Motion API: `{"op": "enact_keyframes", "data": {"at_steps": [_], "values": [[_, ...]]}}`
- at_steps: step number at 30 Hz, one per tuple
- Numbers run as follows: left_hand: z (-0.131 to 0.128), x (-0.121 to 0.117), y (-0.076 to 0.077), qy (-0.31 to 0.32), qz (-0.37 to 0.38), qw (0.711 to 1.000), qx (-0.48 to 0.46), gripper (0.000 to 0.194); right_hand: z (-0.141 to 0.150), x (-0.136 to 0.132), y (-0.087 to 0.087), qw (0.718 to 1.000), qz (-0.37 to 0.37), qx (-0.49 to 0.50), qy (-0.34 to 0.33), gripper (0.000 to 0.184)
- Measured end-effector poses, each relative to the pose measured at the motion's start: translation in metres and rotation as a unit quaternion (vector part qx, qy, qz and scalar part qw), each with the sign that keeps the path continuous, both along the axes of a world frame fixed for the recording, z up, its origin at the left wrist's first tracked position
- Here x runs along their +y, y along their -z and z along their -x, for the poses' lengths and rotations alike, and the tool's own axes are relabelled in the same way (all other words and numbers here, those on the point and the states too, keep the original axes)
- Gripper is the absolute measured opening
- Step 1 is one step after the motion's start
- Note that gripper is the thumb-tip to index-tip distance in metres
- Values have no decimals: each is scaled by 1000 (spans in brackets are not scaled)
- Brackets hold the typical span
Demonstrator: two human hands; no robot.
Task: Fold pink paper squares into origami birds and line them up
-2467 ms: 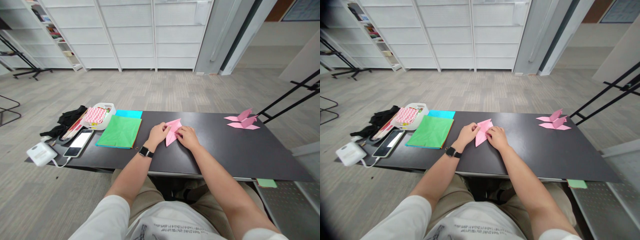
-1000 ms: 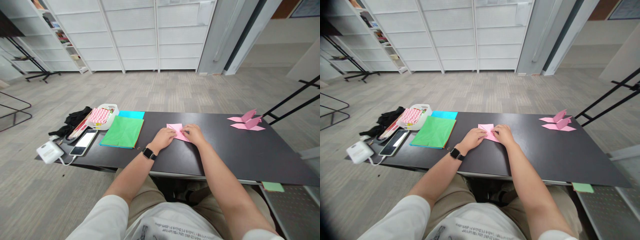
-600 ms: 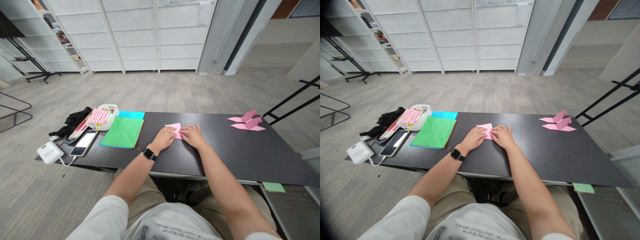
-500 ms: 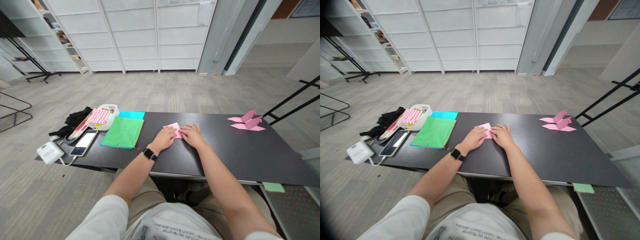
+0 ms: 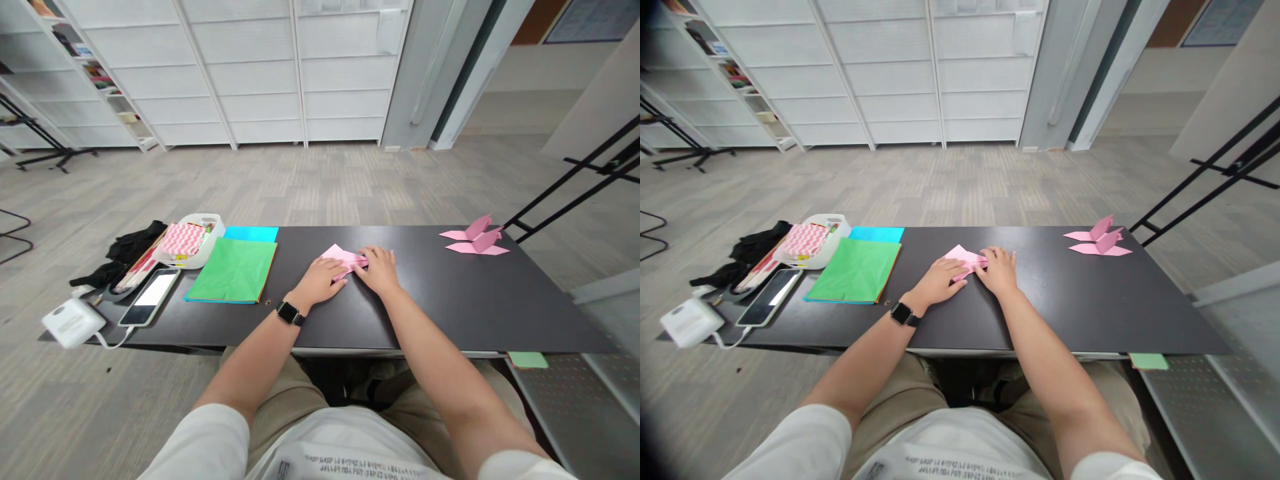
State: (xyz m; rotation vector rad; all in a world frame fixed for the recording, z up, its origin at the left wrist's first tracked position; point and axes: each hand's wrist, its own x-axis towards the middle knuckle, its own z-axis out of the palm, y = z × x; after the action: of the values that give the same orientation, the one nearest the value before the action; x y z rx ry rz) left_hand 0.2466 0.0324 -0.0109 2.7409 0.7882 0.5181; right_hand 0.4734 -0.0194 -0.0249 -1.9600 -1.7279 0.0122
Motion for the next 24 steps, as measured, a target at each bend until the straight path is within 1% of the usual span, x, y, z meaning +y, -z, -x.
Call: {"op": "enact_keyframes", "data": {"at_steps": [4, 7, 12, 15, 18, 20, 24], "values": [[1, -1, -3, 1, 14, 1000, 13, 41, 2, 2, 5, 1000, 13, -5, 18, 46], [2, -1, -4, -1, 23, 1000, 17, 41, -2, 1, 7, 999, 11, -5, 37, 49], [2, 1, -2, -3, 27, 1000, 15, 38, -24, -5, 9, 994, 10, 9, 104, 50], [3, 1, -1, -5, 27, 1000, 11, 39, -36, -7, 10, 991, 2, 26, 134, 45], [2, 0, -1, -2, 25, 1000, 12, 41, -42, -6, 10, 989, -23, 42, 141, 40], [2, -1, -2, 0, 25, 1000, 15, 42, -42, -4, 10, 988, -29, 48, 141, 40], [1, -1, -4, -2, 30, 999, 13, 40, -41, -4, 11, 989, 0, 40, 140, 43]]}}
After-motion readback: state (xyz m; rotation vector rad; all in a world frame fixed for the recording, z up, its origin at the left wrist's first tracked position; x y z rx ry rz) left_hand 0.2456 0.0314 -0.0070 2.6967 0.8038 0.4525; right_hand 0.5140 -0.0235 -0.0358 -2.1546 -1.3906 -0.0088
